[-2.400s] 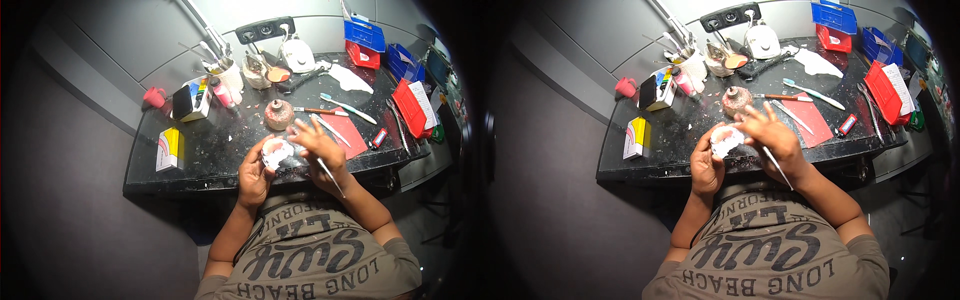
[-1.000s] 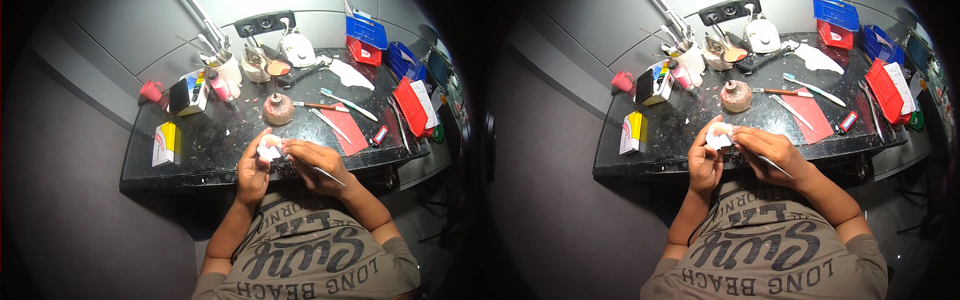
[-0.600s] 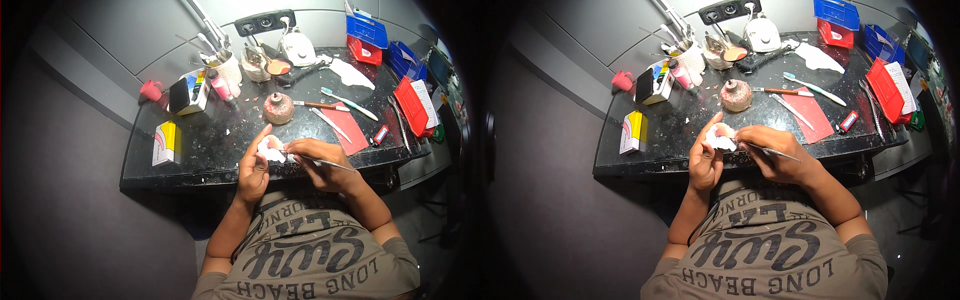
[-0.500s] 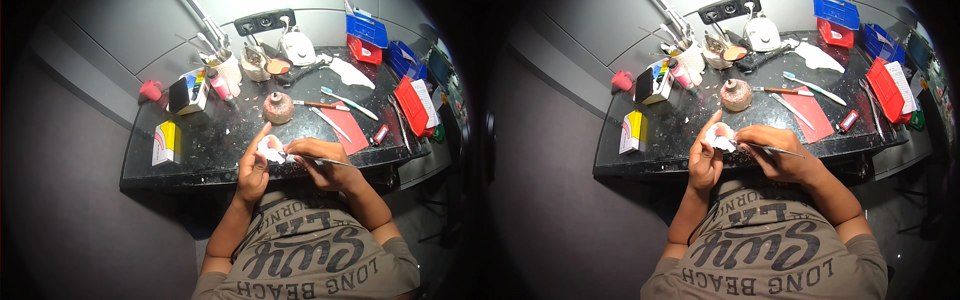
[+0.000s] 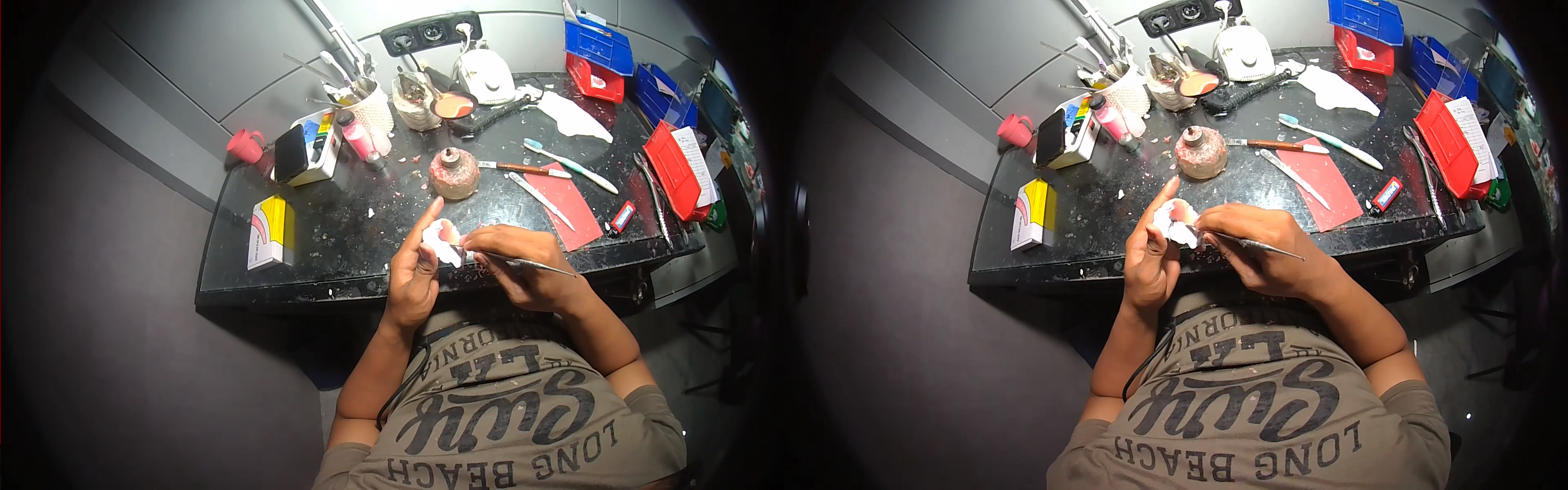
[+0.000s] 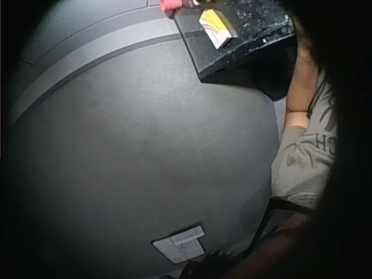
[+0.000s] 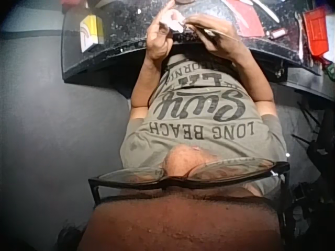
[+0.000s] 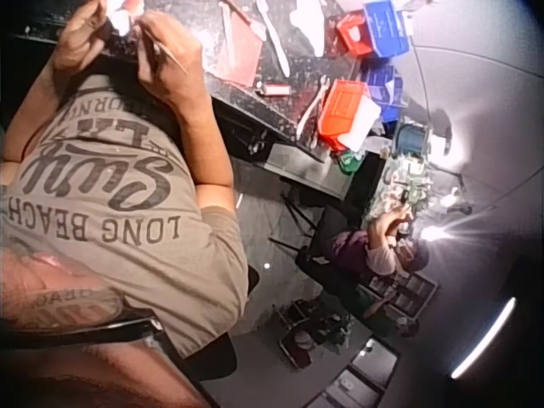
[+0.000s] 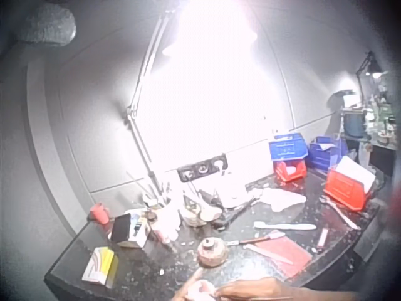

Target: The person shapes a dental prosthetic using a brush and a metal tool by hand at a workbench.

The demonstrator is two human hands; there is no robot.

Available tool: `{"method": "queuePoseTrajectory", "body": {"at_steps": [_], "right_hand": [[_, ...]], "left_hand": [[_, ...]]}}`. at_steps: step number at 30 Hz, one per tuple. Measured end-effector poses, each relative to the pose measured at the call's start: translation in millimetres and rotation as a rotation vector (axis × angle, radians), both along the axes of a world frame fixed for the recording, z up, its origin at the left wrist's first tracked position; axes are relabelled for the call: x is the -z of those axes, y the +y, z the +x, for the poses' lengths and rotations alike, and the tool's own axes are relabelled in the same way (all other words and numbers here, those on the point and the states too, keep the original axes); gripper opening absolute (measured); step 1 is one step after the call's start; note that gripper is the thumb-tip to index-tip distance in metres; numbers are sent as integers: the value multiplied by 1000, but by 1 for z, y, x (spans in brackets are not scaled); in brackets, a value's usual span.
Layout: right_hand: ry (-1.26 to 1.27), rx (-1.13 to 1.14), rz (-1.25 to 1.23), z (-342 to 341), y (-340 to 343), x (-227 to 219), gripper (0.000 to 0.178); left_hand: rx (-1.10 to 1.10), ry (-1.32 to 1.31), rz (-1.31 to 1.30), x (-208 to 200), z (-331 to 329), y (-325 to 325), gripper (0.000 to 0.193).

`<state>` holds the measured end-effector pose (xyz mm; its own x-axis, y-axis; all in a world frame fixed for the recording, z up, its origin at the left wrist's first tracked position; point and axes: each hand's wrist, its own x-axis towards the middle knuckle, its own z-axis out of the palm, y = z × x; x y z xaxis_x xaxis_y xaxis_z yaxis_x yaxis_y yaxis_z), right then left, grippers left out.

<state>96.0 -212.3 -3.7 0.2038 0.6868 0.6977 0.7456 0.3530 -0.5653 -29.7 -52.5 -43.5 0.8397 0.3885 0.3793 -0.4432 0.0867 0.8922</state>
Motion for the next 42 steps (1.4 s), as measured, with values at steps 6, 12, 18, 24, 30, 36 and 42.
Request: {"method": "queuePoseTrajectory", "body": {"at_steps": [6,12,18,24,30,36,42], "right_hand": [[71,-12,-29,6,-4,-4,13],[447,122,20,29,-16,-1,21],[112,526,-631,40,-29,-28,38],[101,713,-601,41,-27,-12,36],[-126,843,-539,55,-42,4,19],[-44,848,-477,58,-41,12,15],[598,494,-44,66,-35,0,16]], "left_hand": [[79,11,-127,-4,-1,0,75],[132,29,-255,-2,0,6,86],[216,-42,-346,-2,0,6,77],[144,25,-306,-1,0,6,85],[173,5,-307,-6,-3,5,84],[179,-19,-310,-3,-3,7,82],[186,-42,-313,-2,-3,5,83]]}}
